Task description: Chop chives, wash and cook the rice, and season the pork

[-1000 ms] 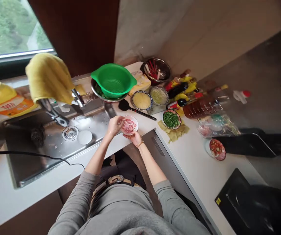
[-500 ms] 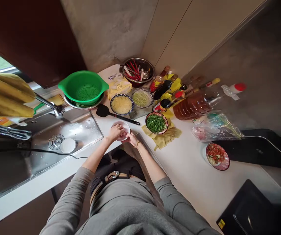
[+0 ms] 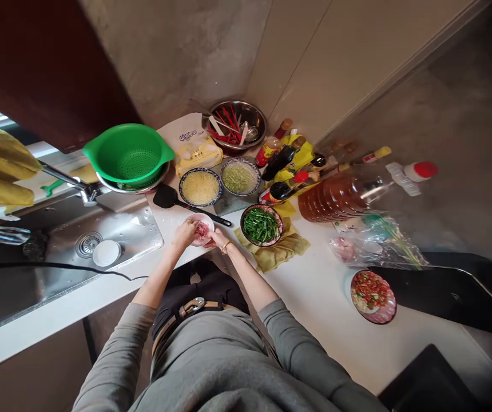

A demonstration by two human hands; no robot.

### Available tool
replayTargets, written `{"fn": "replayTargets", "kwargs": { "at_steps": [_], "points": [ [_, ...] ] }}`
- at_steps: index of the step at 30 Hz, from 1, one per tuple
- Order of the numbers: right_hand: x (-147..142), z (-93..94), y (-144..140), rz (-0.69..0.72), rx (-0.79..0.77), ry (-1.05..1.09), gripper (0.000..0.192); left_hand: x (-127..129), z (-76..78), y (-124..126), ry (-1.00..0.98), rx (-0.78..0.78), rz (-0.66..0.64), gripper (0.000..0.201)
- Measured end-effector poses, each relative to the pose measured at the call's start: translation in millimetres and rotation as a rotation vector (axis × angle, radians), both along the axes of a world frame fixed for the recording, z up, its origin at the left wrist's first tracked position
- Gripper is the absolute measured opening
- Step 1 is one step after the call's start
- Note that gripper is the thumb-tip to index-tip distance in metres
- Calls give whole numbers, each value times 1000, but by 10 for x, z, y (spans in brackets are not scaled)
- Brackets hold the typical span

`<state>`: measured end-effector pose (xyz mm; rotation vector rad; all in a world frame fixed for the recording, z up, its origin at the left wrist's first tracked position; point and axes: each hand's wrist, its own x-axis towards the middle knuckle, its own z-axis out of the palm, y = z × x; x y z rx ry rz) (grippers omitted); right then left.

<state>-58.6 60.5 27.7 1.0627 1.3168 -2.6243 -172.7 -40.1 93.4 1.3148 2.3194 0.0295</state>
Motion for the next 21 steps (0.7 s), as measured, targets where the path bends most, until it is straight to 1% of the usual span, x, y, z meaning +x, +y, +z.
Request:
{"fn": "replayTargets", "kwargs": {
  "at_steps": [2, 4, 7, 8, 9, 11, 13, 15, 16, 17, 18, 19, 21],
  "points": [
    [-12, 31, 27, 64, 19, -57, 15, 52, -41, 69, 46, -61, 39, 56],
    [7, 82, 48, 89, 73, -122, 18, 100, -65, 146, 71, -81, 55, 55],
    [136, 179, 113, 56, 161, -184, 39, 124, -53, 223, 77, -60, 115, 46],
    [207, 219, 165, 33, 218, -199, 44, 119, -37, 230, 71, -37, 136, 44],
    [290, 264, 242, -2, 299, -209, 44, 110, -16, 227, 64, -9, 150, 43],
    [475, 369, 484, -140, 538, -218, 35, 94, 33, 200, 35, 24, 130, 43],
    [650, 486, 840, -368, 797, -227, 31, 93, 89, 165, -3, -35, 84, 46],
    [775, 590, 1264, -626, 1001, -296, 38, 112, 144, 147, 5, -100, 61, 42],
    [808, 631, 1476, -722, 1076, -340, 43, 127, 168, 147, 32, -102, 63, 37],
    [819, 661, 1676, -777, 1143, -376, 49, 143, 189, 153, 67, -86, 73, 33],
    [809, 679, 1855, -804, 1195, -407, 52, 160, 204, 163, 98, -64, 85, 33],
    [780, 685, 2006, -798, 1230, -428, 52, 175, 213, 173, 116, -47, 102, 35],
    [684, 671, 2217, -746, 1243, -436, 45, 198, 213, 183, 113, -43, 153, 41]
  ]
}}
